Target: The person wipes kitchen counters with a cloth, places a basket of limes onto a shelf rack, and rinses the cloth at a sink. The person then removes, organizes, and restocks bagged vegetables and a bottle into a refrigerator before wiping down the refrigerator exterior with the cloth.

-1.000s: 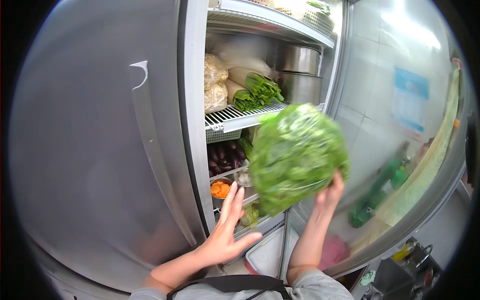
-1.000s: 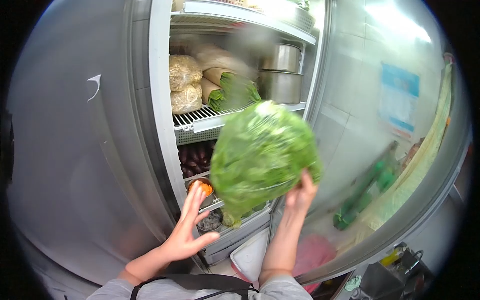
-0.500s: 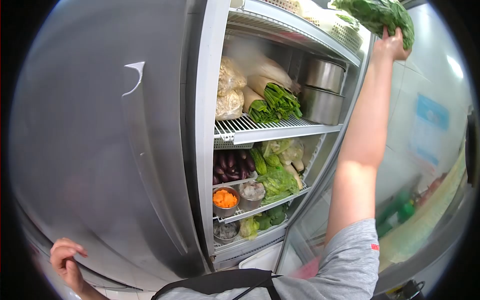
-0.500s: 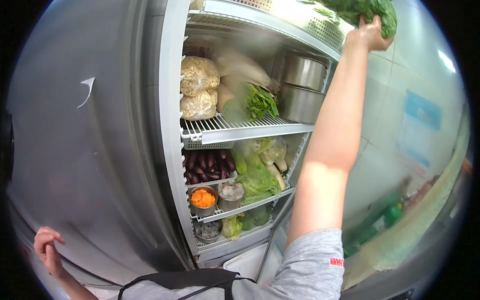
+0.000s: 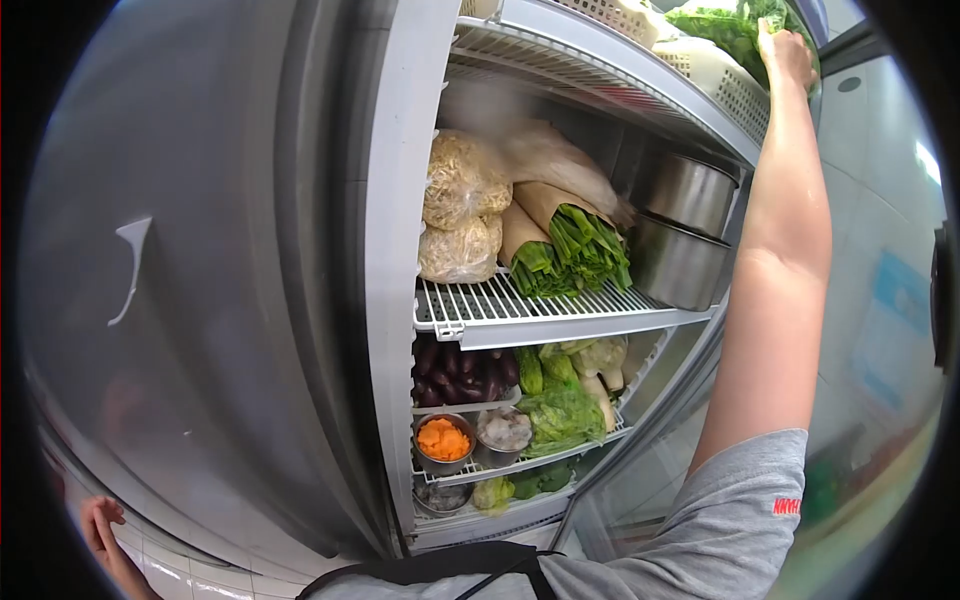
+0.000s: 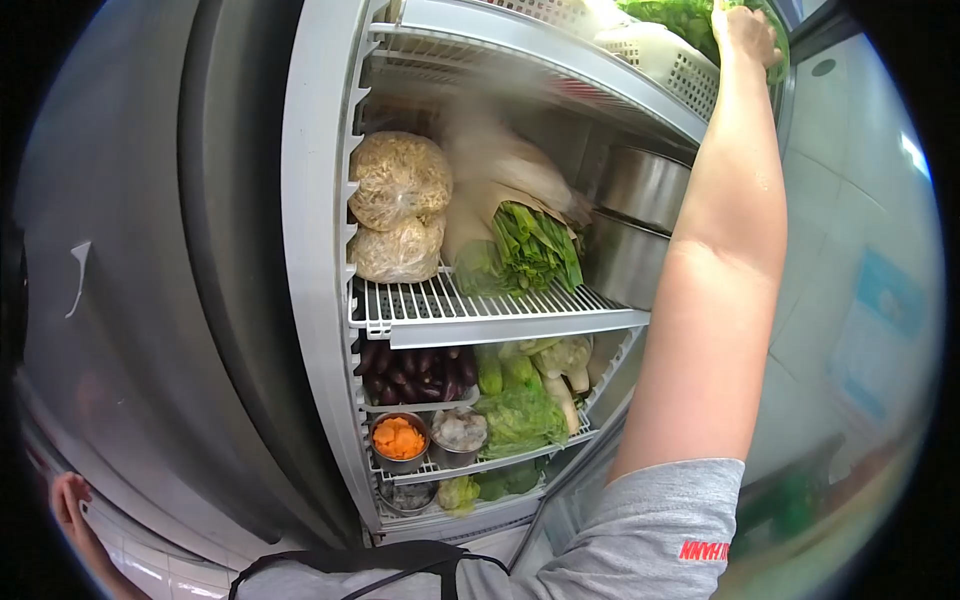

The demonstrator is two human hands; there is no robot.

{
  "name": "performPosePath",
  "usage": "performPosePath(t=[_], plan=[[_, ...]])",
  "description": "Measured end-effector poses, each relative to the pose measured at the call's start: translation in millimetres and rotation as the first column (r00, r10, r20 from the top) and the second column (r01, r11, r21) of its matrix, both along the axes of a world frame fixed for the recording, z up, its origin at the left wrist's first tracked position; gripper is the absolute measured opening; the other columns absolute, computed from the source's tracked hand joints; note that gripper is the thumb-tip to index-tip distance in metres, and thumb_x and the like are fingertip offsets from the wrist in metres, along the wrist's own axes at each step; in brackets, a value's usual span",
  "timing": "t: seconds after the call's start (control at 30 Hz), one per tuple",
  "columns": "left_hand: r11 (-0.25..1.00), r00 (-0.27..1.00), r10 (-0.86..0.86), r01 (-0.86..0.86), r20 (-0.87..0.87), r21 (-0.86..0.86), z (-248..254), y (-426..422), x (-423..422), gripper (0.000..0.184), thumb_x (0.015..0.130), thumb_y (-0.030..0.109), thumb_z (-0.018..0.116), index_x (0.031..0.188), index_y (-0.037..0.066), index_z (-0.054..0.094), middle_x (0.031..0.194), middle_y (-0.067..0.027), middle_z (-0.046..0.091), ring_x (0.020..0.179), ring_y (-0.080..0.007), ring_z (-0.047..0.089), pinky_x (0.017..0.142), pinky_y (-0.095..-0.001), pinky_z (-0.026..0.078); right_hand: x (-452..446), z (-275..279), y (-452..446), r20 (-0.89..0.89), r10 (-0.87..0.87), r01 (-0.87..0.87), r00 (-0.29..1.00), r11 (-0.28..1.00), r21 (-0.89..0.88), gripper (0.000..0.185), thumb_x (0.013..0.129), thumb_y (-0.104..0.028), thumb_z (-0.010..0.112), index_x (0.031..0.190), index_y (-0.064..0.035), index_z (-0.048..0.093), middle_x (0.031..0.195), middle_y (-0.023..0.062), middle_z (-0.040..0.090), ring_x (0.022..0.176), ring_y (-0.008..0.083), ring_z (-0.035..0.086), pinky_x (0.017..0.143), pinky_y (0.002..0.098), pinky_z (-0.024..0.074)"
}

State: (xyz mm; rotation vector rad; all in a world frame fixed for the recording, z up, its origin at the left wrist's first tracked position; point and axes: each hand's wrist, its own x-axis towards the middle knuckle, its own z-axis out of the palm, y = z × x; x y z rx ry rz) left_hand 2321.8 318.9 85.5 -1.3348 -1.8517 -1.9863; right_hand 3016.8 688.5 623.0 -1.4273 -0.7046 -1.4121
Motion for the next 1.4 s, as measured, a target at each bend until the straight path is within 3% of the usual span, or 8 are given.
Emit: performPosePath(t=[0.23,0.4,0.47,0.53,0.8,0.93,1.03,1.4], plan=[[0.990,0.974,0.138,-0.140,-0.180,-0.003,-8.8,-14.4,-37.0,0.022,0.093,0.020,0.038,0.099,0.005,0.052,0.088,-0.0046,0.052,0.076,-0.0095,0.049,0.071,-0.0205,0.040,46.0,-1.0,78.0,-0.234,0.288,-0.361,0.928,0.848,-0.388,0.064,0.077,-0.056,0.044,0.122,-0.0110,0.046,0.124,0.0170,0.045,0.117,0.0275,0.041,0.096,0.0374,0.0308],[0.990,0.985,0.134,-0.137,-0.107,-0.018,-24.8,-11.9,-64.8,0.027,0.093,0.022,0.037,0.108,0.005,0.052,0.099,-0.0048,0.053,0.087,-0.0111,0.051,0.079,-0.0230,0.040,59.6,-27.5,42.2,-0.382,0.833,-0.905,0.399,0.291,-0.309,0.055,0.075,-0.050,0.054,0.119,-0.0165,0.051,0.131,0.0132,0.037,0.118,0.0243,0.036,0.102,0.0387,0.0198],[0.976,0.969,0.212,-0.205,-0.129,0.070,-24.0,-7.9,-68.1,0.029,0.093,0.023,0.037,0.111,0.006,0.051,0.102,-0.0046,0.053,0.091,-0.0115,0.051,0.082,-0.0241,0.039,75.8,-18.1,33.9,-0.294,0.764,-0.774,0.574,0.390,-0.499,0.052,0.070,-0.050,0.060,0.111,-0.0184,0.058,0.134,0.0135,0.032,0.121,0.0293,0.031,0.103,0.0443,0.0180],[0.994,0.994,0.104,-0.104,0.029,0.024,-31.6,-9.9,-93.0,0.030,0.092,0.024,0.038,0.112,0.006,0.051,0.106,-0.0040,0.052,0.095,-0.0116,0.050,0.085,-0.0250,0.038,1.9,-69.0,-12.3,-0.033,0.161,-0.163,0.986,0.985,-0.060,0.053,0.064,-0.048,0.066,0.105,-0.0145,0.060,0.139,0.0123,0.020,0.118,0.0388,0.030,0.102,0.0483,0.0210],[0.992,0.994,0.107,-0.106,0.023,-0.062,-16.0,-11.9,-72.8,0.031,0.092,0.026,0.039,0.112,0.006,0.051,0.106,-0.0038,0.053,0.097,-0.0133,0.050,0.086,-0.0259,0.037,16.0,-34.2,15.1,0.025,0.480,-0.481,0.877,0.874,0.072,0.100,0.058,-0.069,0.058,0.136,-0.0347,0.005,0.133,0.0366,0.004,0.121,0.0503,0.022,0.099,0.0450,0.0279],[0.996,0.964,0.032,-0.054,0.262,0.076,4.8,-11.1,-72.9,0.022,0.088,0.012,0.049,0.095,-0.005,0.059,0.087,-0.0149,0.062,0.076,-0.0200,0.060,0.066,-0.0267,0.050,-30.1,-32.8,-1.5,-0.003,0.534,-0.534,0.846,0.845,-0.029,0.055,0.077,-0.040,0.056,0.124,-0.0145,0.044,0.118,0.0180,0.049,0.115,0.0272,0.044,0.094,0.0332,0.0344],[0.976,0.970,0.197,-0.180,-0.140,0.123,76.2,23.7,58.5,0.023,0.088,0.013,0.049,0.093,-0.006,0.059,0.087,-0.0149,0.062,0.074,-0.0185,0.059,0.065,-0.0276,0.049,20.9,14.8,45.4,-0.040,0.731,-0.731,0.681,0.682,0.016,0.067,0.070,-0.057,0.057,0.122,-0.0144,0.046,0.118,0.0157,0.050,0.111,0.0295,0.046,0.094,0.0359,0.0343],[0.939,0.944,0.308,-0.281,-0.118,0.199,72.3,32.6,61.7,0.026,0.088,0.016,0.050,0.094,-0.008,0.058,0.088,-0.0178,0.060,0.077,-0.0218,0.059,0.062,-0.0302,0.049,-15.0,-18.2,53.7,-0.123,0.368,-0.388,0.922,0.886,-0.253,0.071,0.070,-0.057,0.057,0.122,-0.0100,0.044,0.122,0.0207,0.044,0.115,0.0317,0.041,0.095,0.0365,0.0330]])
